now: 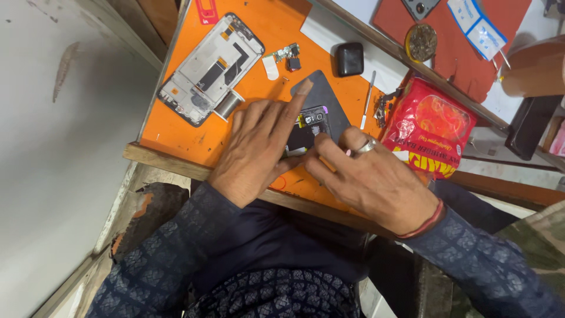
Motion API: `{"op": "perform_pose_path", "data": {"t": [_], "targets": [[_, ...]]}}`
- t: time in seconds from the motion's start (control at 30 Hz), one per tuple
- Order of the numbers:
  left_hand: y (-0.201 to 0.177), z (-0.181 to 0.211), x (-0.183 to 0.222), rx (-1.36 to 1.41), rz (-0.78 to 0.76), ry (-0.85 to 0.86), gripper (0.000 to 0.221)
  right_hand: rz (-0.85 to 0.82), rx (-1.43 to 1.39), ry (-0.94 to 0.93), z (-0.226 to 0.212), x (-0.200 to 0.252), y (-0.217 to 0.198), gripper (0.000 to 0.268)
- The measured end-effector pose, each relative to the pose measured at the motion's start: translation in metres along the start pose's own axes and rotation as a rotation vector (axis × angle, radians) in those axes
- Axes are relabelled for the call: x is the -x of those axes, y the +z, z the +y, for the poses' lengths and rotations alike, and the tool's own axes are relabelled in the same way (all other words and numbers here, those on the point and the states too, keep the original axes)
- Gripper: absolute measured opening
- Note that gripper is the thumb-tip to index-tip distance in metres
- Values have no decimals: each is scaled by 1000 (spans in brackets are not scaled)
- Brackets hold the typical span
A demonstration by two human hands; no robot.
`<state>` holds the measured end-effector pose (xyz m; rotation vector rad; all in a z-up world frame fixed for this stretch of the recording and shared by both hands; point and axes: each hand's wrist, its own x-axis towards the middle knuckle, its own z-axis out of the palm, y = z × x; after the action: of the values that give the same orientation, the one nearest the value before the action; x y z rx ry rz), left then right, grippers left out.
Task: The person is repairing a disassembled smartphone on an orange workbench. They use a small screwdriver to manipulate components inside the phone's chassis and apply adhesive tape to secure internal parts.
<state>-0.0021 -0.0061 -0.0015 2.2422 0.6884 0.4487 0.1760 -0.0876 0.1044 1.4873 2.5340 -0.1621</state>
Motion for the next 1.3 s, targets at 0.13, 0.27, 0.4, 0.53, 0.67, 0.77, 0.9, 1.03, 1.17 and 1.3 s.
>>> {"op": "perform_pose_path", "data": {"t": [0.13, 0.27, 0.4, 0.53, 0.67, 0.77, 0.9, 1.03, 1.17, 1.3], "targets": [[1, -1, -1, -10, 32, 33, 118, -360, 112, 163, 3, -4, -5, 42], [-1, -1, 0, -26, 44, 35, 118, -114, 34, 68, 3, -3, -12, 59], [-2, 0, 0, 6, 53, 46, 118, -145, -12, 103, 4, 1, -16, 68], [0, -1, 0, -14, 27, 30, 118, -103, -8, 102, 4, 1, -14, 69], [-1, 0, -2, 3, 31, 35, 118, -70, 12, 66, 6, 1, -13, 59], [-2, 0, -1, 6, 37, 36, 117, -73, -17, 87, 5, 3, -11, 63], [-2, 2, -2, 21, 2, 1, 115, -49, -35, 67, 8, 6, -8, 56], [-4, 2, -2, 20, 30, 28, 115, -138, 17, 115, 10, 7, -4, 79], [-4, 2, -3, 23, 11, 10, 115, -29, -8, 64, 8, 7, -5, 57], [-4, 3, -3, 44, 13, 9, 115, -22, -52, 71, 10, 7, -6, 56]]}}
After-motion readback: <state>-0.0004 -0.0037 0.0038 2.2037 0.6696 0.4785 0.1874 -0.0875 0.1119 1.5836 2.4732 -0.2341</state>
